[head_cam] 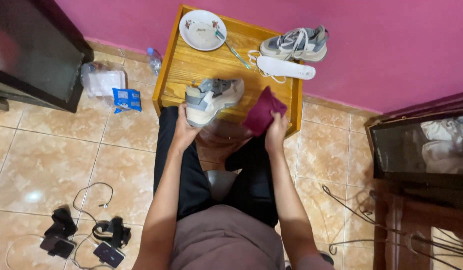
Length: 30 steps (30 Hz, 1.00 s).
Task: The person is cleaning a grey and white sneaker by wiping it thoroughly with a purple cloth.
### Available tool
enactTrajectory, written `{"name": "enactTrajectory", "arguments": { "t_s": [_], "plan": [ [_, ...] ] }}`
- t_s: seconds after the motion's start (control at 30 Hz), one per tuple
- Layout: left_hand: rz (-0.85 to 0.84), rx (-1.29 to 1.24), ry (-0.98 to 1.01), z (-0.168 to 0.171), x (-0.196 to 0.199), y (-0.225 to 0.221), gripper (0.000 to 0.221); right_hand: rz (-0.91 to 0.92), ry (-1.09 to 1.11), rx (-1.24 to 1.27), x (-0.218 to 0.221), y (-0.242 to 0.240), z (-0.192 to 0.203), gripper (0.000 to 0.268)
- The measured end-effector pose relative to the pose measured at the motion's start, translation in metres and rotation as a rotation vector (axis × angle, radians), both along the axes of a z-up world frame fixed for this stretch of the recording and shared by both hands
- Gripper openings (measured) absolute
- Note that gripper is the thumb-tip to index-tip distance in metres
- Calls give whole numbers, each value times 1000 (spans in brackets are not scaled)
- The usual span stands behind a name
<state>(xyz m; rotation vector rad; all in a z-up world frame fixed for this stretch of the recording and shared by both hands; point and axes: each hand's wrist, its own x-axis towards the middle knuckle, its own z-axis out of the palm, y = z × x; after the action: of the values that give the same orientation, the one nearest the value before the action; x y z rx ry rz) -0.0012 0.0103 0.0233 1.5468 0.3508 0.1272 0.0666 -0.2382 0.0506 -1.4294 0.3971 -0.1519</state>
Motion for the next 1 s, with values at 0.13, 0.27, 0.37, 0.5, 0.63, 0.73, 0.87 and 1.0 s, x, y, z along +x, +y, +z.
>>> {"name": "enactTrajectory", "arguments": {
  "t_s": [0.13, 0.27, 0.37, 0.5, 0.63, 0.73, 0.87, 1.0],
  "plan": [
    [-45, 24, -40, -10, 0, 1, 67, 107, -111, -207, 80, 13, -56, 32],
    [-66, 45, 23, 3, -8, -1, 74, 203, -164, -383, 87, 46, -63, 38],
    [-85, 44, 36, -3, -6, 0, 76, 179, -202, -429, 45, 67, -53, 40],
    [-128, 78, 0, -9, -6, -2, 76, 109, -258, -374, -21, 97, -22, 47],
    [-140, 131, -30, -7, -4, -6, 80, 114, -143, -347, -51, 115, -48, 46],
    [-128, 167, -31, 2, -6, -6, 72, 213, -89, -336, -98, 133, -4, 49],
    [-167, 283, -60, 19, -12, -2, 72, 442, -208, -439, -128, 125, -18, 58],
    [-194, 315, -51, -3, -3, 0, 72, 615, -399, -500, -146, 113, -39, 60]
  ]
}}
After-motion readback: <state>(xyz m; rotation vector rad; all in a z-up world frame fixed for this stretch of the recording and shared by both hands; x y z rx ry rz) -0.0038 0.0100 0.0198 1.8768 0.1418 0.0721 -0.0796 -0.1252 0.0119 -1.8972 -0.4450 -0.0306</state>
